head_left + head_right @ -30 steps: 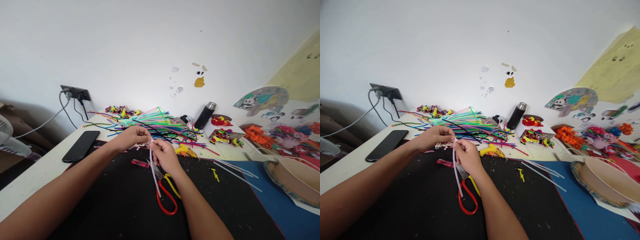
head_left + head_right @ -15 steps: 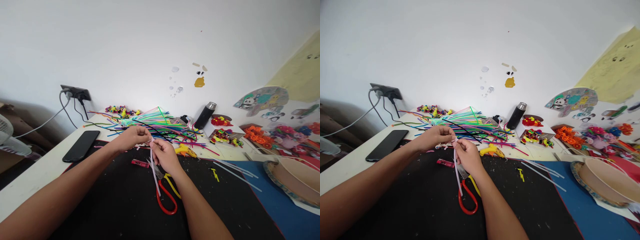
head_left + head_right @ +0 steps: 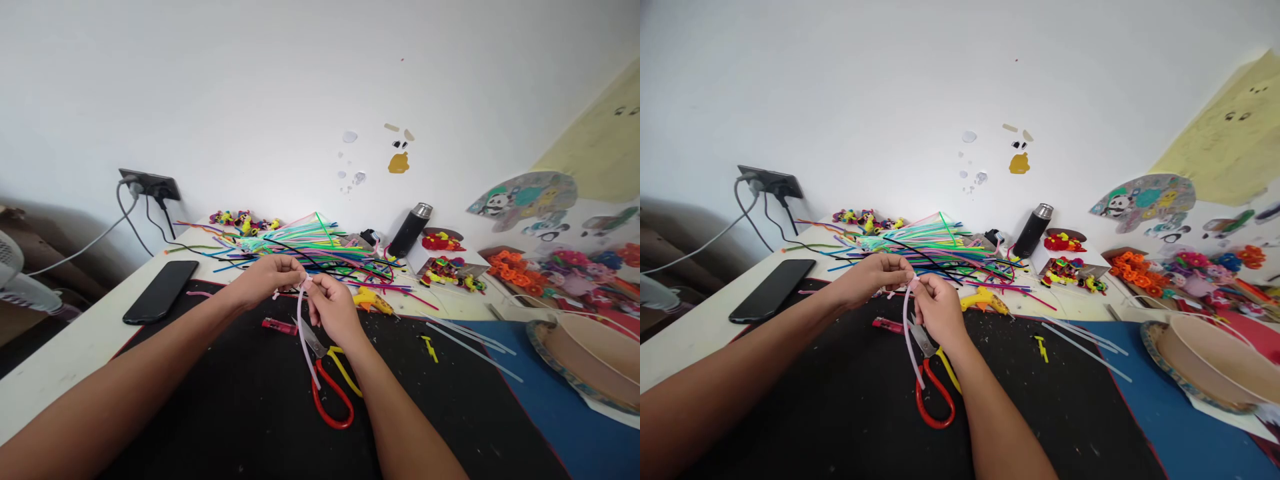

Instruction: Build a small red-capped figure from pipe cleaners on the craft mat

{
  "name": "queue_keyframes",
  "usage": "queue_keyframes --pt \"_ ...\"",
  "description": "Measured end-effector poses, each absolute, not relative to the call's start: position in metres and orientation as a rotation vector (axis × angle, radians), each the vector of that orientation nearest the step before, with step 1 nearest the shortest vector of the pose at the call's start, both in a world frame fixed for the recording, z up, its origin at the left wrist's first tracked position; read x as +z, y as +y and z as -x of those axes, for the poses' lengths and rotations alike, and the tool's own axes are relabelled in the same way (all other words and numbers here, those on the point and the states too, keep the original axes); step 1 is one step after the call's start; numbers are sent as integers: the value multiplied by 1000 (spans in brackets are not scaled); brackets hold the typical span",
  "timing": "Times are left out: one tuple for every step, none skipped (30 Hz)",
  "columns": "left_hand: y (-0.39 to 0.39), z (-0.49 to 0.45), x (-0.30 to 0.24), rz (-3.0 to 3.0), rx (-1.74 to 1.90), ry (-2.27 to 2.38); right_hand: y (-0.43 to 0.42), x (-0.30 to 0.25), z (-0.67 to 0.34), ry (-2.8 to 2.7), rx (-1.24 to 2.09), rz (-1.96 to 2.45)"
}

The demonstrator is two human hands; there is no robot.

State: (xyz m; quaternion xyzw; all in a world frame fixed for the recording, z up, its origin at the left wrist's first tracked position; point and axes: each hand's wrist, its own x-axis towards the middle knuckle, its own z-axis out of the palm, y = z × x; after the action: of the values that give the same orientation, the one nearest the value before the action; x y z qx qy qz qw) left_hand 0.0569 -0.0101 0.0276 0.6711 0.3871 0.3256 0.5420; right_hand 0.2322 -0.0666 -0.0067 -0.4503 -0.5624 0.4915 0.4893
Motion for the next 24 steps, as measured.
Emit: queue_keyframes --pt "-11 -59 26 -1578 797 920 -66 -7 -232 -1366 1192 1096" --pt "-12 -61 26 -1568 824 923 -66 -8 -233 -1363 1192 1094" --pt "-14 -63 26 -1567 849 929 -65 -9 -233 -1356 1195 1090" --pt "-15 -65 26 -1574 871 937 -65 -10 -233 -1347 1201 1084" --pt "-17 -66 26 -1584 887 947 -64 -10 -234 -1337 1210 1076" --pt "-18 -67 26 -1591 896 956 -64 -11 -234 -1326 1219 1070" --pt "-19 -68 27 -1593 897 963 -64 -11 -234 -1316 1227 1069" --pt "-20 -68 27 -1592 892 965 -64 -12 -233 -1310 1233 1073" --pt "-20 -68 27 -1590 886 966 -64 -12 -233 -1305 1236 1081" --pt "-20 -68 27 -1595 880 967 -64 -12 -233 -1306 1237 1088" --pt "-19 -67 27 -1612 874 972 -64 -12 -233 -1312 1233 1096" --pt "-19 -66 27 -1641 871 980 -64 -11 -233 -1326 1222 1103" --pt "-19 -66 27 -1679 873 993 -64 -11 -233 -1344 1205 1109" --pt "-18 -66 27 -1721 880 1009 -64 -11 -233 -1366 1185 1114" --pt "-19 -65 27 -1759 888 1027 -64 -11 -233 -1386 1166 1118" --pt "-19 -65 27 -1790 894 1044 -64 -10 -234 -1401 1152 1122" --pt "-19 -65 28 -1809 899 1054 -64 -10 -234 -1408 1141 1124" --pt "-20 -65 28 -1816 900 1055 -64 -10 -235 -1410 1136 1125" --pt "-20 -65 29 -1812 893 1045 -64 -10 -235 -1407 1136 1124" --pt "-20 -64 30 -1794 878 1024 -64 -10 -236 -1400 1137 1121" --pt "-19 -64 31 -1763 859 995 -64 -10 -236 -1392 1142 1114" --pt "-19 -63 32 -1722 836 961 -64 -10 -237 -1383 1151 1103" --pt "-18 -62 32 -1674 811 926 -64 -10 -237 -1373 1164 1089" --pt "-17 -61 33 -1623 790 893 -64 -10 -237 -1363 1179 1075"
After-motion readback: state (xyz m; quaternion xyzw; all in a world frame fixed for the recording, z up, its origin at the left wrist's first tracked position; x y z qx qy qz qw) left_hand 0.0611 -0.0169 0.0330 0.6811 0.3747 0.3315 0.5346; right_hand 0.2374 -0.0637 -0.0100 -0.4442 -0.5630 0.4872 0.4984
